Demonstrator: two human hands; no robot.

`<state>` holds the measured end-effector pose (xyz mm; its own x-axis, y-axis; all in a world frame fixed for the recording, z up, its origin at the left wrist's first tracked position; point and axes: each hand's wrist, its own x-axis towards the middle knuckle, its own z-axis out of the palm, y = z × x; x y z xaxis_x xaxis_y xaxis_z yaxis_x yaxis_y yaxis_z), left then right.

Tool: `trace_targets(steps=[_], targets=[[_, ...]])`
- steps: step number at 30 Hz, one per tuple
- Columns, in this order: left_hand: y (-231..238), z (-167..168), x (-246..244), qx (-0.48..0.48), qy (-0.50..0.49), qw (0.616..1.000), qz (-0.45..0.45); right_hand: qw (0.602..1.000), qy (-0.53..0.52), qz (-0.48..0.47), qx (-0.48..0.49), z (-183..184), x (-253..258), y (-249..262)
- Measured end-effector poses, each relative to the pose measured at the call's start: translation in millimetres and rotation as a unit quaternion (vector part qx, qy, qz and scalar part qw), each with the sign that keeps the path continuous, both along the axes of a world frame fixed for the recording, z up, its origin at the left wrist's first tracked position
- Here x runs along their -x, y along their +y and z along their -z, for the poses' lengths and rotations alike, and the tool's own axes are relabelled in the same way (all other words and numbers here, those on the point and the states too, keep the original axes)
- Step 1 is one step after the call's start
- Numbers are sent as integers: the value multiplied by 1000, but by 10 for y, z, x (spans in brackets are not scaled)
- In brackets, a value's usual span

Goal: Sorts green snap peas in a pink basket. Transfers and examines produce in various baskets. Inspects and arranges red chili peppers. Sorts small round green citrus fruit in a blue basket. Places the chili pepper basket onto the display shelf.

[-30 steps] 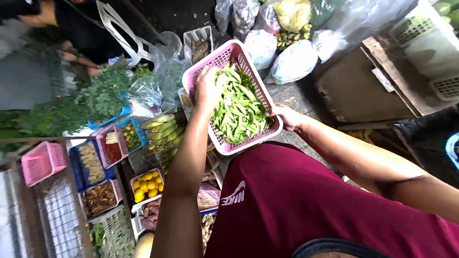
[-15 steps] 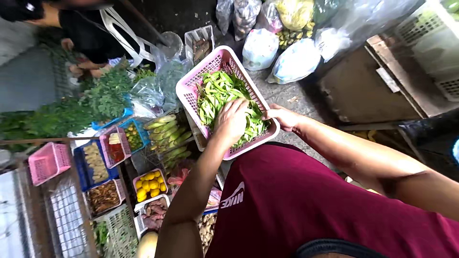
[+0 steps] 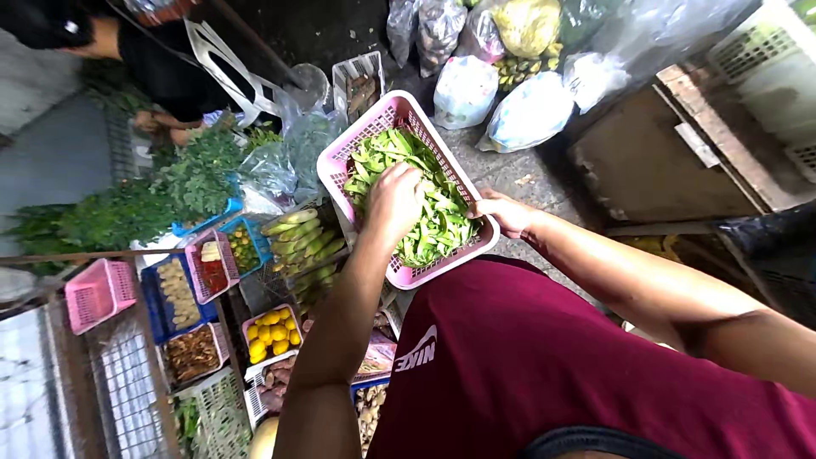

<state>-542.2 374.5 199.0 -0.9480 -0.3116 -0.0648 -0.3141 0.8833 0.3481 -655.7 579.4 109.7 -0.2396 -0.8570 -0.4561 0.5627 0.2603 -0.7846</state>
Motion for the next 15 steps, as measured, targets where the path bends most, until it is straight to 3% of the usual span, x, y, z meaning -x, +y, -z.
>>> trace_targets(steps=[2,5,9,15], targets=[[88,95,147,13,-123,991,-48,1000,-2,-5,4,-6,3,-28],[154,174,237,-10,-147,985,-93,1000,11,-2,5,32,-5,-60],[84,160,142,-98,-93,984,-114,1000,25,-4,16,64,-12,-102],[-192,-300,-314,-240,107,956,-127,1000,20,-3,9,85,32,-97]])
